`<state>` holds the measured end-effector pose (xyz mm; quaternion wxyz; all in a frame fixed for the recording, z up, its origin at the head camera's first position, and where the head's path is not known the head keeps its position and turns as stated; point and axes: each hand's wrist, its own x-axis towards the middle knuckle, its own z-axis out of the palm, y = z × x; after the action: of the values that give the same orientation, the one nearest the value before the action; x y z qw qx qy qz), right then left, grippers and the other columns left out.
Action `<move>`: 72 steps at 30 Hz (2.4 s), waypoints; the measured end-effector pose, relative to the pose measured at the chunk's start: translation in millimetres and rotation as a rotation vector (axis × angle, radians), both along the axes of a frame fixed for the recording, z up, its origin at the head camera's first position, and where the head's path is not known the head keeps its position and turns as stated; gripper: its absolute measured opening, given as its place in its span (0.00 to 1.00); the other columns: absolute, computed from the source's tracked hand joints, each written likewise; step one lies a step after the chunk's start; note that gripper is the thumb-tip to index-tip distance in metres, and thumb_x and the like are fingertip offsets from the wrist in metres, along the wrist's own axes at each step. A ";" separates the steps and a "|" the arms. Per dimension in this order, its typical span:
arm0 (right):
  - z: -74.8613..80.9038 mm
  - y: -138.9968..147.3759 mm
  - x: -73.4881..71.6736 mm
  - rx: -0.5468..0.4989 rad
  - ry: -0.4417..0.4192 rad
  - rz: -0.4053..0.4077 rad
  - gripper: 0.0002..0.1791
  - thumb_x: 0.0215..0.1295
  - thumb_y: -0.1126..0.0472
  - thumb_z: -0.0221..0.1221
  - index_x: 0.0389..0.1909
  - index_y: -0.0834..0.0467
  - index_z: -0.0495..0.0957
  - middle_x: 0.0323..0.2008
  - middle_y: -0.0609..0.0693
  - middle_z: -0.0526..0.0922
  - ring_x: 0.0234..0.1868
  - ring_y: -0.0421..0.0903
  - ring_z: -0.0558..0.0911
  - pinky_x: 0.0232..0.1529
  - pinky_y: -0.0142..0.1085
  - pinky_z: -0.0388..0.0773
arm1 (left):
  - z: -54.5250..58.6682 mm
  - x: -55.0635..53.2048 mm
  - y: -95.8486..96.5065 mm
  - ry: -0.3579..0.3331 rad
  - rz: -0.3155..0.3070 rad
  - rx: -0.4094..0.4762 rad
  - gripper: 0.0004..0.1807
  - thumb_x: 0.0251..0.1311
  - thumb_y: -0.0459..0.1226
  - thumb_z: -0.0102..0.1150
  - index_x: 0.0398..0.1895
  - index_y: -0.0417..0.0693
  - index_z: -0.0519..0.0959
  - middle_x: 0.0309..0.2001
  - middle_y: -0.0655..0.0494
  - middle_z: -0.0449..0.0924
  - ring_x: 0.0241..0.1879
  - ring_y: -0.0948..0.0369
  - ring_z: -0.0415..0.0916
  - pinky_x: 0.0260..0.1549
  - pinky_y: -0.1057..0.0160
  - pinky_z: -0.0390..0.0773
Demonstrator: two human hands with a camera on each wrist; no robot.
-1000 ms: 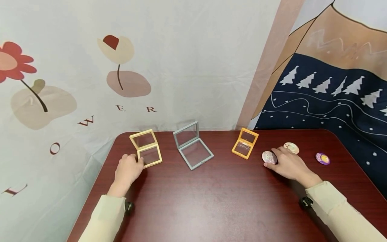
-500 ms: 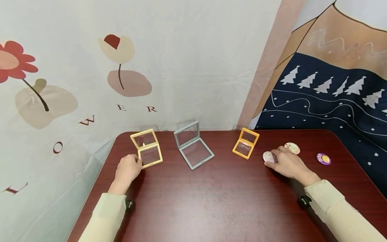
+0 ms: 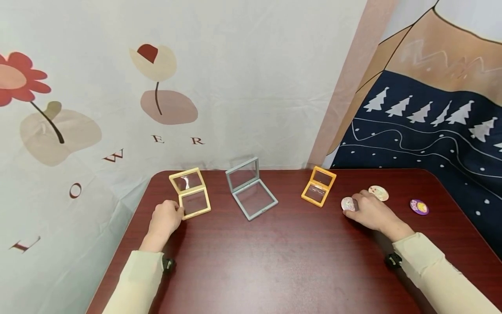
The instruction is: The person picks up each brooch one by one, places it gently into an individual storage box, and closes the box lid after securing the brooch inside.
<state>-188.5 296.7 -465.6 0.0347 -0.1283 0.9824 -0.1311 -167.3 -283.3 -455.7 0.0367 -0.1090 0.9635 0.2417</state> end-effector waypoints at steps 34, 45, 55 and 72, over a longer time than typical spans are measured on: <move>9.1 1.9 26.7 -0.208 0.218 -0.009 0.30 0.56 0.55 0.73 0.55 0.68 0.78 0.50 0.63 0.80 0.50 0.59 0.77 0.51 0.60 0.78 | 4.7 22.8 0.9 -0.001 -0.036 0.008 0.15 0.67 0.34 0.61 0.21 0.41 0.84 0.19 0.55 0.76 0.26 0.51 0.73 0.28 0.54 0.72; 12.3 -10.3 34.6 -0.262 0.288 0.005 0.31 0.53 0.57 0.74 0.56 0.68 0.78 0.49 0.61 0.80 0.50 0.59 0.77 0.50 0.59 0.77 | 6.5 29.0 2.6 -0.037 -0.050 0.030 0.12 0.67 0.35 0.63 0.29 0.36 0.88 0.27 0.48 0.84 0.32 0.49 0.77 0.34 0.49 0.77; 12.6 -26.1 37.9 -0.281 0.333 0.056 0.29 0.53 0.60 0.74 0.55 0.66 0.79 0.49 0.57 0.80 0.50 0.55 0.78 0.49 0.55 0.77 | 9.7 37.4 6.2 -0.070 -0.060 0.047 0.11 0.65 0.34 0.66 0.24 0.39 0.86 0.23 0.53 0.80 0.29 0.53 0.74 0.29 0.56 0.74; 16.6 -50.9 40.0 -0.286 0.377 0.131 0.27 0.51 0.59 0.73 0.53 0.63 0.81 0.47 0.52 0.81 0.48 0.49 0.77 0.45 0.48 0.78 | 13.5 46.3 7.5 -0.167 -0.068 0.145 0.14 0.67 0.34 0.66 0.21 0.41 0.84 0.14 0.54 0.75 0.17 0.59 0.73 0.20 0.60 0.73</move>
<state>-148.5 245.9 -448.9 -0.1593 -0.2176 0.9325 -0.2402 -121.1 -275.8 -442.3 0.1330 -0.0929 0.9402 0.2995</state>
